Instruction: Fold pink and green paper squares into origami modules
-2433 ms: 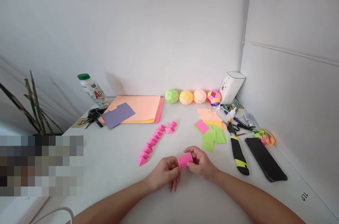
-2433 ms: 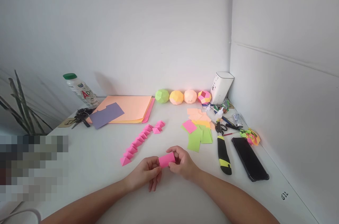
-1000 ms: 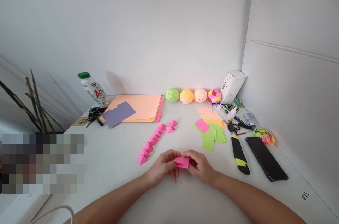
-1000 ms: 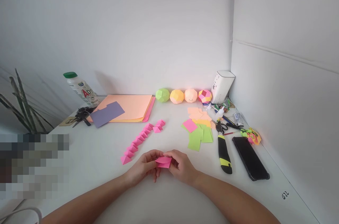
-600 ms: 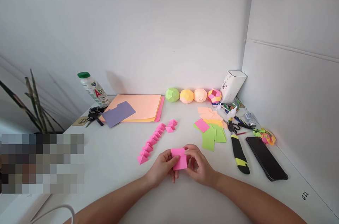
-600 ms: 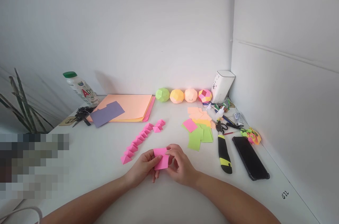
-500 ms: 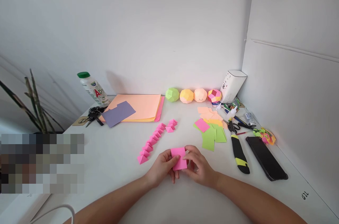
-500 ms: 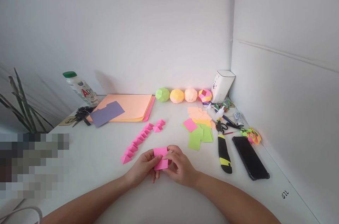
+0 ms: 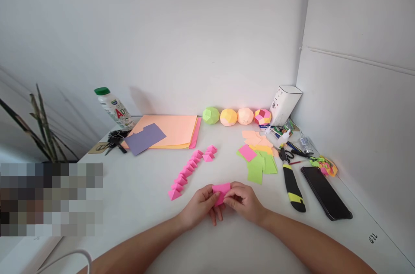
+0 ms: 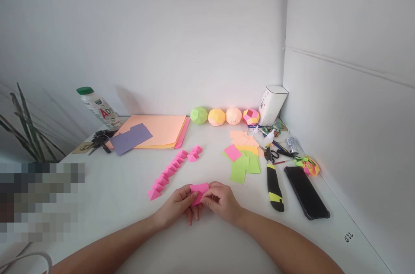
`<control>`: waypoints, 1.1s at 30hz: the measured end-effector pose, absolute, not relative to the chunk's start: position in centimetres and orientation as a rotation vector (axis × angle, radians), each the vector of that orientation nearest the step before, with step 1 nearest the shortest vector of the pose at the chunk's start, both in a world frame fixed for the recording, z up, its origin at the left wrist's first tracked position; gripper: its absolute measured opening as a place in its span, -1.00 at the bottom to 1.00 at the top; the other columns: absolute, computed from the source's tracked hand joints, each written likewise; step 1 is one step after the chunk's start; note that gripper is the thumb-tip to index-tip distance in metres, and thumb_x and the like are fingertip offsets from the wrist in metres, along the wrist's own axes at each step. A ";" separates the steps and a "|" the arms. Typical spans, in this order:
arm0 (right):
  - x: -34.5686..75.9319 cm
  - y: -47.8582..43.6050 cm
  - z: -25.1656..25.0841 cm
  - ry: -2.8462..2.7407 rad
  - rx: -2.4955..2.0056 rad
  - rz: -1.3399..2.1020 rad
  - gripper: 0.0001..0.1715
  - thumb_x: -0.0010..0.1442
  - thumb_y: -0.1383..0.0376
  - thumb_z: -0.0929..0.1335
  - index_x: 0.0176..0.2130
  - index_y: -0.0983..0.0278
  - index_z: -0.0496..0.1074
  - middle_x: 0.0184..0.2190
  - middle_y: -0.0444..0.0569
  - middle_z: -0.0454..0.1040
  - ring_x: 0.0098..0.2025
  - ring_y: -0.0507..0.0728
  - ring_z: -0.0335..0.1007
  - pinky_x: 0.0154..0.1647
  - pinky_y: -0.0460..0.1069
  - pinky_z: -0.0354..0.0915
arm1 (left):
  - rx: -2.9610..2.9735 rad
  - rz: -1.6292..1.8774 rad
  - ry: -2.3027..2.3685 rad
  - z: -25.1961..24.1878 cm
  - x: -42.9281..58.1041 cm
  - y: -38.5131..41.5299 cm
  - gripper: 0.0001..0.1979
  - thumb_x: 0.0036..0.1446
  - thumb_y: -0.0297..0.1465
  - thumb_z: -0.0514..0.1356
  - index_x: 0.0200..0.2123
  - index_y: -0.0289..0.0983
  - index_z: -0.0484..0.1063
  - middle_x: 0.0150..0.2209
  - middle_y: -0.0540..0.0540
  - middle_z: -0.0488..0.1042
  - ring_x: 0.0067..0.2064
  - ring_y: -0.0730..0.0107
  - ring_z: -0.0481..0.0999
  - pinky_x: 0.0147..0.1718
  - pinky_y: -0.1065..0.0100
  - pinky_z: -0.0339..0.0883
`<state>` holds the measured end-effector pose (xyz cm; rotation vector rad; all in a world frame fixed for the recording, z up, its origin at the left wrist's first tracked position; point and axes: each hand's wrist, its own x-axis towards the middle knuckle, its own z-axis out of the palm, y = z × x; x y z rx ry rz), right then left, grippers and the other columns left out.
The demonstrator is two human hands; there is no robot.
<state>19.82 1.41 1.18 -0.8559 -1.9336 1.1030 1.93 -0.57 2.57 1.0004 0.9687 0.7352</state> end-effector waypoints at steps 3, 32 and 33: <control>19.7 1.3 1.5 -1.885 -0.914 1.121 -0.75 0.17 0.22 0.33 -0.48 0.28 0.45 -0.55 -0.08 0.38 -0.50 0.03 0.23 -0.49 -0.07 0.19 | 1.034 0.700 0.946 2.7 1.8 -0.6 -0.62 0.07 -0.05 0.12 -0.36 -0.29 0.30 -0.48 -0.01 0.46 -0.57 0.39 0.50 -0.68 0.43 0.31; 19.6 1.0 0.9 -1.741 -0.941 1.161 -0.77 0.11 0.26 0.37 -0.54 0.28 0.37 -0.59 -0.11 0.38 -0.56 0.01 0.31 -0.56 -0.09 0.23 | 1.055 0.683 0.949 1.9 2.0 -0.7 -0.63 -0.04 -0.09 0.23 -0.39 -0.29 0.29 -0.52 0.02 0.44 -0.59 0.40 0.49 -0.70 0.43 0.29; 19.6 1.0 0.8 -1.739 -0.945 1.162 -0.77 0.11 0.25 0.37 -0.53 0.28 0.37 -0.59 -0.11 0.38 -0.57 0.01 0.31 -0.57 -0.10 0.24 | 1.055 0.687 0.949 1.9 2.0 -0.7 -0.63 -0.03 -0.09 0.22 -0.39 -0.29 0.30 -0.52 0.02 0.44 -0.59 0.41 0.49 -0.70 0.43 0.30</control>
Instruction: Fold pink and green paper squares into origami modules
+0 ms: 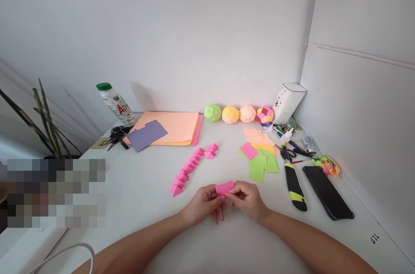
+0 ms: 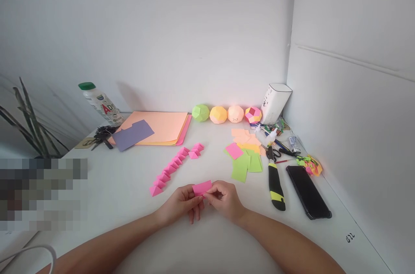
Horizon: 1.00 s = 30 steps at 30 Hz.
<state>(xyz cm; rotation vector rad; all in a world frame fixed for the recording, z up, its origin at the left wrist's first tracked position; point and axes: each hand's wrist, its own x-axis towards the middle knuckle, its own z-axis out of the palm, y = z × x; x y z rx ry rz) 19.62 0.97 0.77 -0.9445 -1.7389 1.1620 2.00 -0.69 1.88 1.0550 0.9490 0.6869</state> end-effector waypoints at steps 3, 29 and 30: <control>19.6 1.0 0.6 -1.726 -0.941 1.169 -0.76 0.11 0.23 0.37 -0.53 0.29 0.38 -0.58 -0.11 0.38 -0.58 0.01 0.32 -0.59 -0.10 0.25 | 1.059 0.692 0.937 1.8 2.0 -0.8 -0.64 -0.01 -0.10 0.21 -0.37 -0.30 0.32 -0.51 0.02 0.44 -0.59 0.41 0.49 -0.69 0.43 0.31; 19.8 1.3 0.4 -1.610 -0.981 1.443 -0.73 0.13 0.27 0.36 -0.18 0.25 0.23 -0.46 -0.14 0.41 -0.50 0.00 0.34 -0.51 -0.10 0.28 | 1.030 0.725 0.937 1.7 1.9 -0.8 -0.62 0.00 -0.09 0.21 -0.37 -0.31 0.31 -0.51 0.01 0.46 -0.61 0.42 0.49 -0.70 0.45 0.32; 19.8 1.4 0.4 -1.599 -0.983 1.462 -0.67 0.13 0.27 0.36 -0.12 0.24 0.20 -0.42 -0.13 0.41 -0.48 0.00 0.34 -0.50 -0.11 0.29 | 1.022 0.729 0.936 1.7 1.9 -0.8 -0.62 0.00 -0.09 0.21 -0.37 -0.31 0.31 -0.51 0.00 0.47 -0.61 0.43 0.49 -0.70 0.45 0.32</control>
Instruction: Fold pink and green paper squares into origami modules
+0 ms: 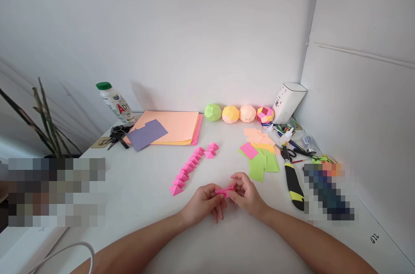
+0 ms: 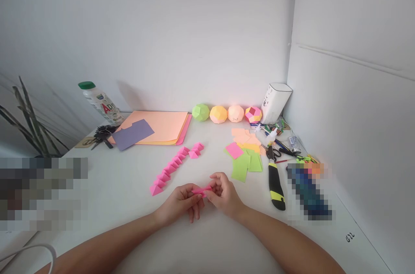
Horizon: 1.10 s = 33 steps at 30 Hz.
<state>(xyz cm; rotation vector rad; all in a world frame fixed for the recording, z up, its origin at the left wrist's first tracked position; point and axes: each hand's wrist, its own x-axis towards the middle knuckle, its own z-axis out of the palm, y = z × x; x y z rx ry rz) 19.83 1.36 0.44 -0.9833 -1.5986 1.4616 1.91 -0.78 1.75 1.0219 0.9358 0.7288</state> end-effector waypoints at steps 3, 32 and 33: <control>19.9 1.5 0.8 -1.613 -0.996 1.512 -0.67 0.15 0.24 0.34 -0.09 0.25 0.23 -0.39 -0.11 0.41 -0.45 0.00 0.34 -0.49 -0.11 0.27 | 1.004 0.742 0.935 1.8 1.9 -0.9 -0.63 0.00 -0.10 0.22 -0.38 -0.32 0.31 -0.52 0.00 0.47 -0.63 0.44 0.48 -0.70 0.45 0.31; 20.1 1.6 1.1 -1.726 -1.006 1.581 -0.73 0.17 0.17 0.31 -0.38 0.33 0.42 -0.53 -0.10 0.43 -0.58 -0.01 0.28 -0.56 -0.11 0.23 | 1.126 0.648 0.973 2.1 1.8 -1.1 -0.66 0.04 -0.10 0.15 -0.41 -0.29 0.26 -0.56 0.04 0.42 -0.65 0.45 0.45 -0.72 0.46 0.25; 20.0 1.6 1.2 -1.727 -1.000 1.583 -0.76 0.16 0.19 0.32 -0.37 0.33 0.43 -0.53 -0.11 0.42 -0.57 -0.01 0.27 -0.56 -0.11 0.22 | 1.126 0.651 0.974 2.1 1.8 -1.2 -0.66 0.04 -0.10 0.15 -0.42 -0.28 0.26 -0.57 0.04 0.42 -0.66 0.45 0.44 -0.73 0.46 0.24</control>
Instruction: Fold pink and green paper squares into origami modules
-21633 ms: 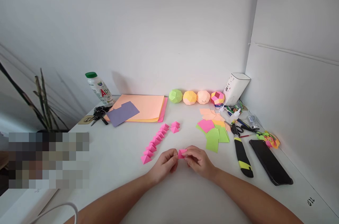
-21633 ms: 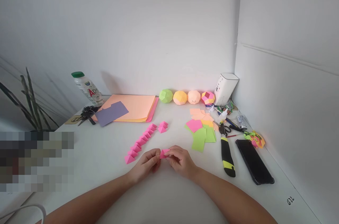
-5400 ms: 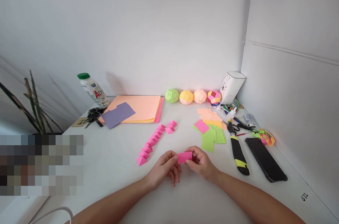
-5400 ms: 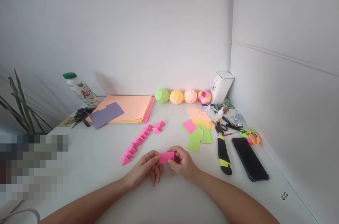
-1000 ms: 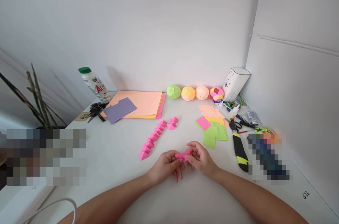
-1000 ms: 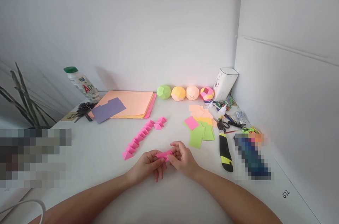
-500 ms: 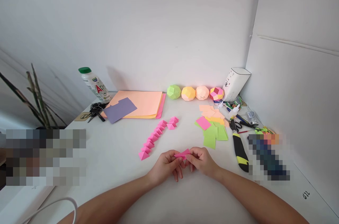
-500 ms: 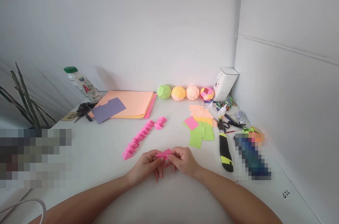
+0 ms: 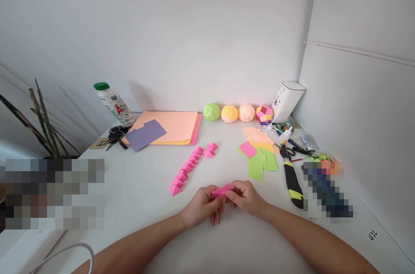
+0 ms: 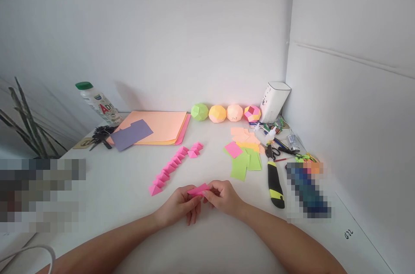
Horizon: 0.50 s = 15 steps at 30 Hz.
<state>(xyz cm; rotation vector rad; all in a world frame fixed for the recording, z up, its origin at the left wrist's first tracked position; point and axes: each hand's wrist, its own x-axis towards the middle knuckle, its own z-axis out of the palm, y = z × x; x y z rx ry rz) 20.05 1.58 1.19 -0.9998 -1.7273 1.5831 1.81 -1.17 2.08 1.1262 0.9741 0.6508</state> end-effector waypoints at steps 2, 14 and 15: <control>19.9 1.6 1.4 -1.733 -0.987 1.590 -0.82 0.12 0.23 0.34 -0.37 0.32 0.43 -0.56 -0.15 0.38 -0.58 -0.02 0.22 -0.58 -0.12 0.17 | 1.127 0.655 0.975 2.0 1.8 -1.2 -0.67 0.05 -0.11 0.14 -0.43 -0.28 0.24 -0.58 0.05 0.41 -0.67 0.45 0.43 -0.73 0.46 0.23; 19.5 1.6 1.4 -1.822 -1.026 1.519 -0.96 -0.06 0.43 0.30 -0.50 0.31 0.36 -0.67 -0.23 0.22 -0.64 -0.07 0.01 -0.67 -0.16 -0.03 | 1.164 0.671 0.979 1.4 1.7 -1.5 -0.80 0.09 -0.25 0.12 -0.40 -0.27 0.27 -0.57 0.06 0.41 -0.67 0.48 0.42 -0.73 0.49 0.21; 19.5 1.5 1.4 -1.832 -1.027 1.513 -0.94 -0.06 0.44 0.29 -0.51 0.31 0.35 -0.68 -0.23 0.22 -0.64 -0.07 0.02 -0.67 -0.16 -0.03 | 1.166 0.670 0.983 1.4 1.7 -1.5 -0.82 0.08 -0.26 0.12 -0.40 -0.27 0.28 -0.58 0.07 0.41 -0.66 0.48 0.42 -0.73 0.49 0.22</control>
